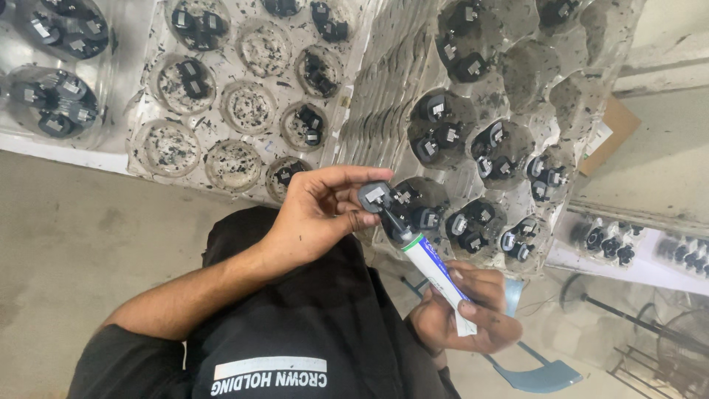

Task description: The person sits at a workbench holding a tube of adhesive and applies glue to small black round components taken one at a time from a blister tray, then places each treated component back into the tray. Near the end the person moves to another table holding trays of similar finished components.

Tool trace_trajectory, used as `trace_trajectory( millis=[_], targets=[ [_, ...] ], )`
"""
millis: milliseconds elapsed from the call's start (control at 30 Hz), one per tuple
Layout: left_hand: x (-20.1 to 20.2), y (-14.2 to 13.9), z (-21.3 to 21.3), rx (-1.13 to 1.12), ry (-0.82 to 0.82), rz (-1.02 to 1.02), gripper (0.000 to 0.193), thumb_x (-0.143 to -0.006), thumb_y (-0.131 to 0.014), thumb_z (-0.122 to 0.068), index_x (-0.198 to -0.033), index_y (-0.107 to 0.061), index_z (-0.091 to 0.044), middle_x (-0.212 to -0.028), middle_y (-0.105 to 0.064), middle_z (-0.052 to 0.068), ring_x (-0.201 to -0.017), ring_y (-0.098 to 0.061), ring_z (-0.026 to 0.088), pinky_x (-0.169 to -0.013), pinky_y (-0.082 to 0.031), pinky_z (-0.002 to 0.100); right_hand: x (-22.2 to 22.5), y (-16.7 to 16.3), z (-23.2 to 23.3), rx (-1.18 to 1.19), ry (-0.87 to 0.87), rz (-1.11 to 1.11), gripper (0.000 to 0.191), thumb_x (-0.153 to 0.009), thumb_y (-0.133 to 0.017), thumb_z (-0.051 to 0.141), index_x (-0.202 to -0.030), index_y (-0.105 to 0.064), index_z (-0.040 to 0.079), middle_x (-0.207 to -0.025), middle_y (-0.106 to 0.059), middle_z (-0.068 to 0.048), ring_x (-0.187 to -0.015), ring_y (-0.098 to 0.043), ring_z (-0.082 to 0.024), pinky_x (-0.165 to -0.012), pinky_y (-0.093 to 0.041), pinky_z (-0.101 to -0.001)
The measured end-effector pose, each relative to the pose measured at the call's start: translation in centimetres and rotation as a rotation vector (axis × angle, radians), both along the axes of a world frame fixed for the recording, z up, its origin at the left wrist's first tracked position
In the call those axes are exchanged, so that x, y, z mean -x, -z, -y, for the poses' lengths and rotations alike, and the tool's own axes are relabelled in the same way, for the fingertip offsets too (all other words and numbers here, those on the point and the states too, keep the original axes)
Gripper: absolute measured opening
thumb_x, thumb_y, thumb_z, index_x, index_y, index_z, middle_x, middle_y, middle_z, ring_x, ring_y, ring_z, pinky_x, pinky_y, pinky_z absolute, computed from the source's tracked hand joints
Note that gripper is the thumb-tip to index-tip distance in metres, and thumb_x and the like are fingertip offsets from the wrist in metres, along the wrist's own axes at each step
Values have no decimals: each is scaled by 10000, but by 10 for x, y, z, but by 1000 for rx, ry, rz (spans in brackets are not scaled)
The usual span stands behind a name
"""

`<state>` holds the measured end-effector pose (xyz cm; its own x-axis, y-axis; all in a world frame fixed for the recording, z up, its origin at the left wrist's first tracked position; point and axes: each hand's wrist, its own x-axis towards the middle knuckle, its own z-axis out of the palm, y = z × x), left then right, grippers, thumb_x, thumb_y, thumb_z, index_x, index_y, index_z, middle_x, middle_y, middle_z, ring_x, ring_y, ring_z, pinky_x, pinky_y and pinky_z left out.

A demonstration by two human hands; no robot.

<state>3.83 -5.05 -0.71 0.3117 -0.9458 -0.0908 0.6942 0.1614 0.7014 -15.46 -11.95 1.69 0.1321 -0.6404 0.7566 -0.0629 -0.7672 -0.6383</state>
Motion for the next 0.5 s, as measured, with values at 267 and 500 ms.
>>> trace_trajectory(
  millis=[267, 500],
  targets=[
    [14, 8, -2, 111, 120, -183, 448, -985, -667, 76, -1424, -582, 48, -1186, -718, 82, -1005, -702, 117, -910, -608, 270, -1, 1, 7, 116, 42, 16, 330, -963, -673, -13, -1108, -411, 126, -882, -558, -124, -730, -632, -239, -626, -626, -323],
    [16, 13, -2, 134, 182, -205, 449, -1005, -666, 6, -1436, -555, 61, -1214, -711, 89, -1019, -710, 129, -917, -621, 310, -4, 11, 10, 99, -30, 123, 345, -892, -676, -64, -1049, -428, 119, -746, -542, -106, -649, -550, -204, -512, -553, -316]
  ],
)
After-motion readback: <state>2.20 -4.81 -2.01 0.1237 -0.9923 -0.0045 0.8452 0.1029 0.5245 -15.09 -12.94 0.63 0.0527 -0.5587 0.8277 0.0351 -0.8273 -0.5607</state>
